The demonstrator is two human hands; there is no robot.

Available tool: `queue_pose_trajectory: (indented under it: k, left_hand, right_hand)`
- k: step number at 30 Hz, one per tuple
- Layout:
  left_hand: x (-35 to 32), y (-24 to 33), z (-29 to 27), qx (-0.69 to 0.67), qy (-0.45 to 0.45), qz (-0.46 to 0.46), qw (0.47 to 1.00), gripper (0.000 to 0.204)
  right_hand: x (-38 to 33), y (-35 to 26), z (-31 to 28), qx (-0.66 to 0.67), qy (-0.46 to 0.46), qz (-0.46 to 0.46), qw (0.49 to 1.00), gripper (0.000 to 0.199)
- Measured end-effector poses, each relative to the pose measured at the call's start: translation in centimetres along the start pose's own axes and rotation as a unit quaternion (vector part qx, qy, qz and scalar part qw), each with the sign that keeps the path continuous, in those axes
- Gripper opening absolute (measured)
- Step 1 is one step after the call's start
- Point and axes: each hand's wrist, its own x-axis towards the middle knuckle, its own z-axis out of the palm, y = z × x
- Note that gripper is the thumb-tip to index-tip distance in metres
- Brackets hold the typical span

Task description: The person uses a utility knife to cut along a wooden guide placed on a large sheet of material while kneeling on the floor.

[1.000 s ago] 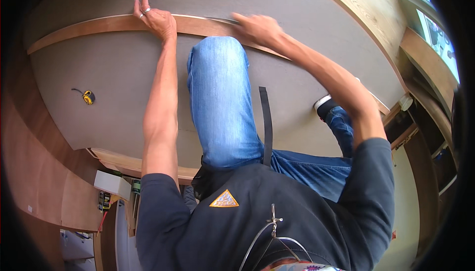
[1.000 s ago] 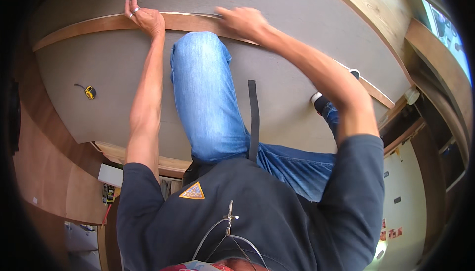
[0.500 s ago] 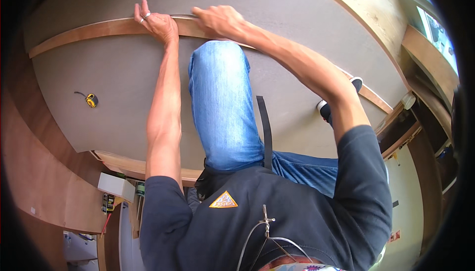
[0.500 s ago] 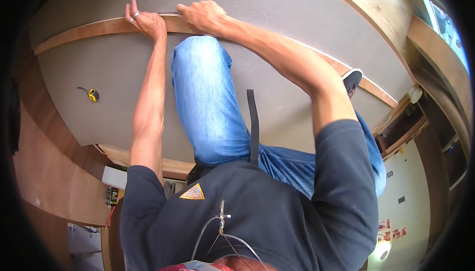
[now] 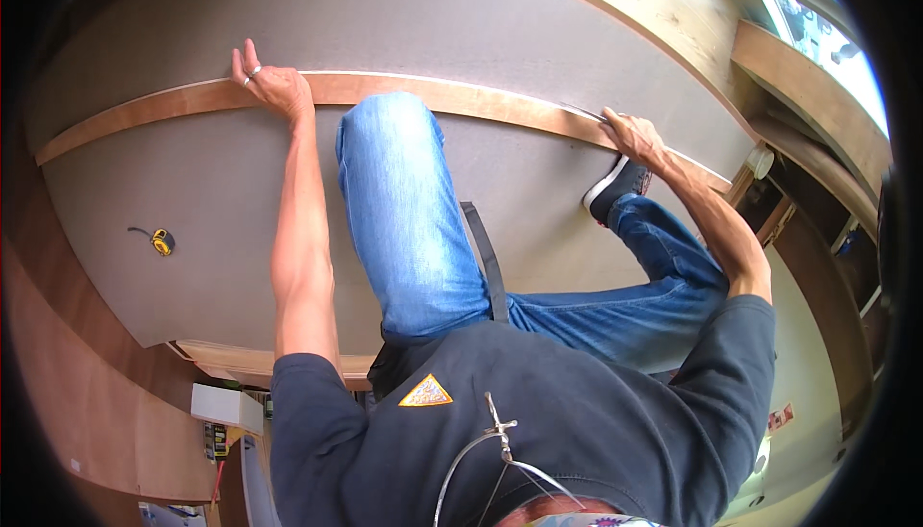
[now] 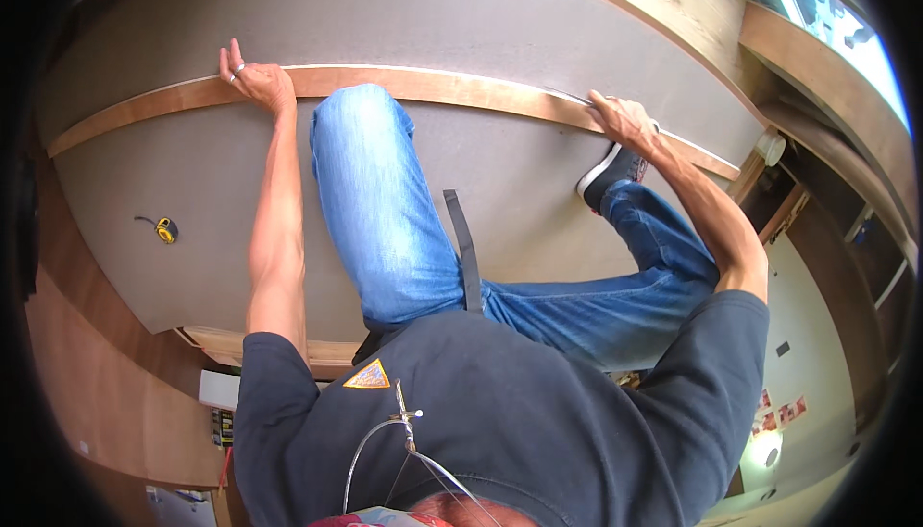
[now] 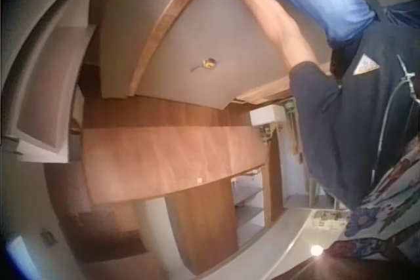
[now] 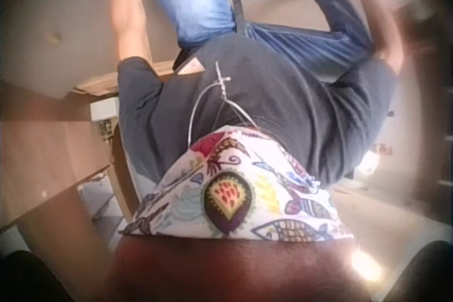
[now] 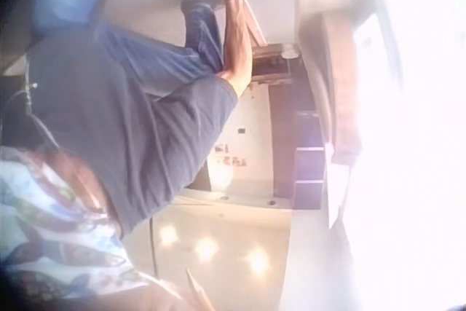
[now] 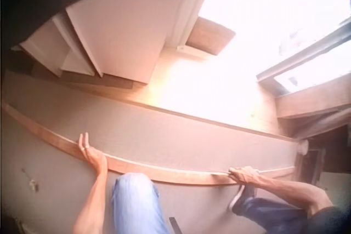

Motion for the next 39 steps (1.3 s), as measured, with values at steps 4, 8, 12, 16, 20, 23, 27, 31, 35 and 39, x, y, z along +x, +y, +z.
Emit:
queue_pose_trajectory:
  k: [4, 8, 12, 16, 20, 23, 27, 31, 35, 39]
  left_hand:
    - [-0.2, -0.7, -0.1, 0.013, 0.009, 0.014, 1.000, 0.058]
    - [-0.5, -1.1, 0.6, -0.001, 0.023, -0.008, 1.000, 0.055]
    - [-0.6, -1.2, 0.7, 0.031, 0.032, -0.010, 0.999, 0.049]
    - [-0.4, -1.2, 0.7, 0.050, 0.036, -0.001, 0.998, 0.046]
    - [-0.3, -1.2, 0.7, 0.039, 0.024, -0.010, 0.999, 0.046]
    - [-0.3, -0.9, 0.4, 0.050, 0.046, 0.061, 0.996, 0.045]
    - [-0.2, 0.1, 0.4, 0.033, 0.041, 0.002, 0.999, 0.049]
    - [-0.3, 0.1, 0.1, 0.022, 0.021, -0.011, 0.999, 0.050]
    - [-0.2, -1.1, 0.1, 0.053, 0.008, 0.010, 0.999, 0.053]
    - [-0.5, -1.5, 0.2, 0.052, -0.006, 0.002, 0.999, 0.054]
  right_hand:
    - [8.8, -11.9, -2.3, 0.076, 0.094, -0.159, 0.980, 0.030]
    - [18.6, -27.4, -5.6, 0.080, 0.106, -0.194, 0.972, 0.033]
    - [21.7, -33.9, -6.5, 0.077, 0.150, -0.251, 0.953, 0.028]
    - [21.7, -34.1, -6.0, 0.061, 0.157, -0.256, 0.952, 0.023]
    - [18.0, -26.0, -4.0, 0.030, 0.074, -0.193, 0.978, 0.025]
    - [9.9, -12.9, -1.0, 0.035, 0.042, -0.108, 0.993, 0.036]
    - [1.2, -0.5, 1.0, -0.025, -0.033, 0.014, 0.999, 0.032]
    - [5.0, -5.8, -0.7, 0.022, 0.057, -0.101, 0.993, 0.029]
    - [13.6, -17.4, -2.0, 0.021, 0.066, -0.148, 0.987, 0.028]
    - [12.0, -15.2, -0.7, 0.026, 0.067, -0.139, 0.988, 0.027]
